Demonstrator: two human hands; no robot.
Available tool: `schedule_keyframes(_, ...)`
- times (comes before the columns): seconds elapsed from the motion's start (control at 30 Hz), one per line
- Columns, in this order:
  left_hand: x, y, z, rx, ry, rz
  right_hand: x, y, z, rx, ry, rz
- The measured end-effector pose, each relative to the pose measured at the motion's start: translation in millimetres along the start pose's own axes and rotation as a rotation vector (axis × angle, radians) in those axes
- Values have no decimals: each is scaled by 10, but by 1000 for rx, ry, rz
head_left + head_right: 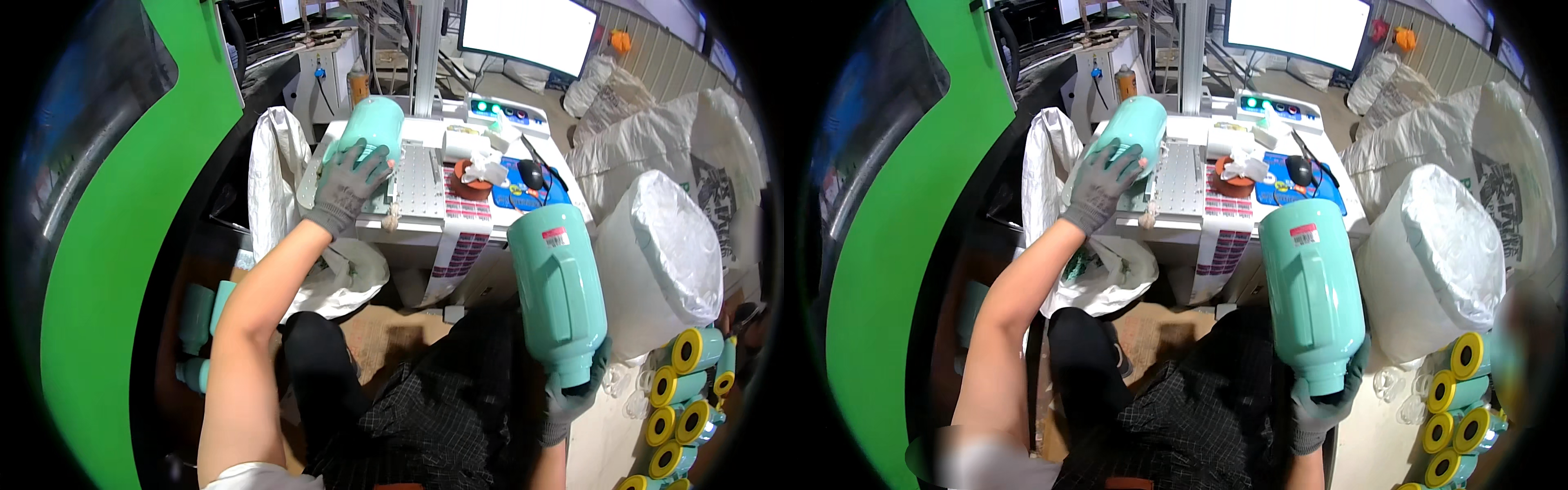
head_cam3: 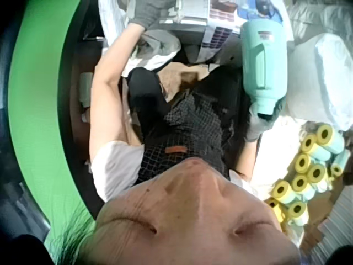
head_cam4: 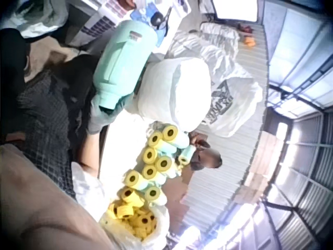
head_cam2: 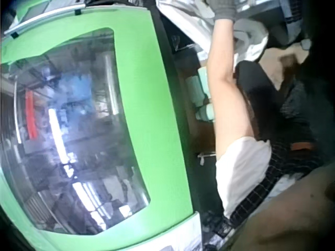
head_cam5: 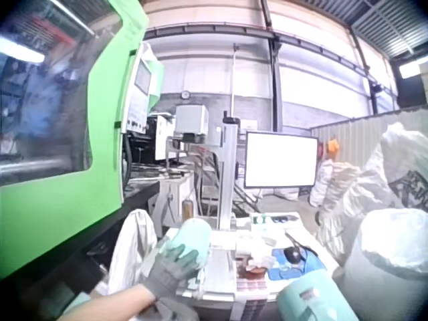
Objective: The person assembles teal plastic pitchers by inserting a white plastic insert into the opening, applying a red label to the side, and attaching a yellow lid. The person handles the pitchers one at a time, placing finished units on a nearby table.
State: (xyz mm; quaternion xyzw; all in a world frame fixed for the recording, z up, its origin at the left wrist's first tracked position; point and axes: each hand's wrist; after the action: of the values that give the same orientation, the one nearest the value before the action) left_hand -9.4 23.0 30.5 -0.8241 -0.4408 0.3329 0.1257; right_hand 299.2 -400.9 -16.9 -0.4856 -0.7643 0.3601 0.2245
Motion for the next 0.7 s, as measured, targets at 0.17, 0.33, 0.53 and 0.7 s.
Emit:
schedule_keyframes(0.17, -1652, 579, -124, -394, 190, 377, 434, 161, -475, -269, -141, 135)
schedule_keyframes(0.33, -2545, 1123, 669, -747, 78, 1030, 1996, -399, -686, -563, -370, 245)
schedule_keyframes(0.53, -2531, 2013, 911, -1223, -181, 1301, 3791, -256, -477, -805, -503, 348)
schedule_keyframes(0.7, -2588, 1785, 964, -1222, -282, 1172, 4314, -328, -349, -754, -681, 684)
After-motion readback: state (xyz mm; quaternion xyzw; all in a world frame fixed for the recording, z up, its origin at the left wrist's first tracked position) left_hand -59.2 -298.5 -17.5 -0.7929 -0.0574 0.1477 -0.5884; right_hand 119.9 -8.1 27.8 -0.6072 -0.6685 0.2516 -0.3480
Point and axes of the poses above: each hand's wrist, its own z-axis away from the middle knuckle, its own x-axis out of the palm, y = z × x, and after that the axes turned 10 degrees about y, right-handed
